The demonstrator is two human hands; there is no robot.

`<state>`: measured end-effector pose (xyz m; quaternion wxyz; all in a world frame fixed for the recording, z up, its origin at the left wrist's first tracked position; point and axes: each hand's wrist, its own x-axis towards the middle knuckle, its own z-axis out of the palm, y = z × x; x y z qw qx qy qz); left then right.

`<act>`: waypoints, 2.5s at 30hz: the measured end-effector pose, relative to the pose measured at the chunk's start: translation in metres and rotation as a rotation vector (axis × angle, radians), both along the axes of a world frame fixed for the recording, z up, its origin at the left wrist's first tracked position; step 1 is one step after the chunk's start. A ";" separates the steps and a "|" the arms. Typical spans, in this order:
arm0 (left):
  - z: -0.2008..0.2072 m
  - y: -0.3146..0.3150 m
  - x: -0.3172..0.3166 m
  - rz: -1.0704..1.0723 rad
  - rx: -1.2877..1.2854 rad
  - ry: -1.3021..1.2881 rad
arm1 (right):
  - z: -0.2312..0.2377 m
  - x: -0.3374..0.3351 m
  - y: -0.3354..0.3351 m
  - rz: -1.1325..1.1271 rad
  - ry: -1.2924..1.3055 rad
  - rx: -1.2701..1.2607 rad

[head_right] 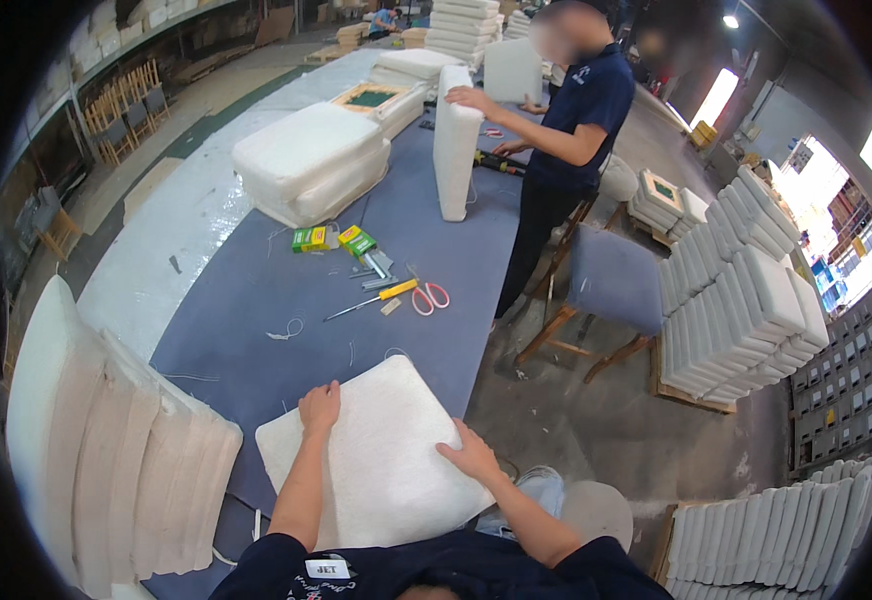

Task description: The person staples white fabric onto a wooden cushion frame using a staple gun. They repeatedly pull the fabric taut, staple edges, and adjust the fabric to secure it around the frame.

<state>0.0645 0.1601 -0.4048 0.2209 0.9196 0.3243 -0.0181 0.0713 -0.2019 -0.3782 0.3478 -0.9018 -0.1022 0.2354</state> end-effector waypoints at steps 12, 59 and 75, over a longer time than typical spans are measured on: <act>-0.013 0.031 -0.135 0.205 0.383 -0.226 | -0.011 -0.018 -0.064 -0.085 0.326 0.151; 0.225 -0.184 -0.018 -0.262 -1.710 -1.431 | 0.255 -0.019 -0.080 -0.020 -0.761 1.357; 0.009 -0.059 -0.369 0.678 0.231 -1.000 | 0.655 0.028 0.275 0.517 -1.319 1.399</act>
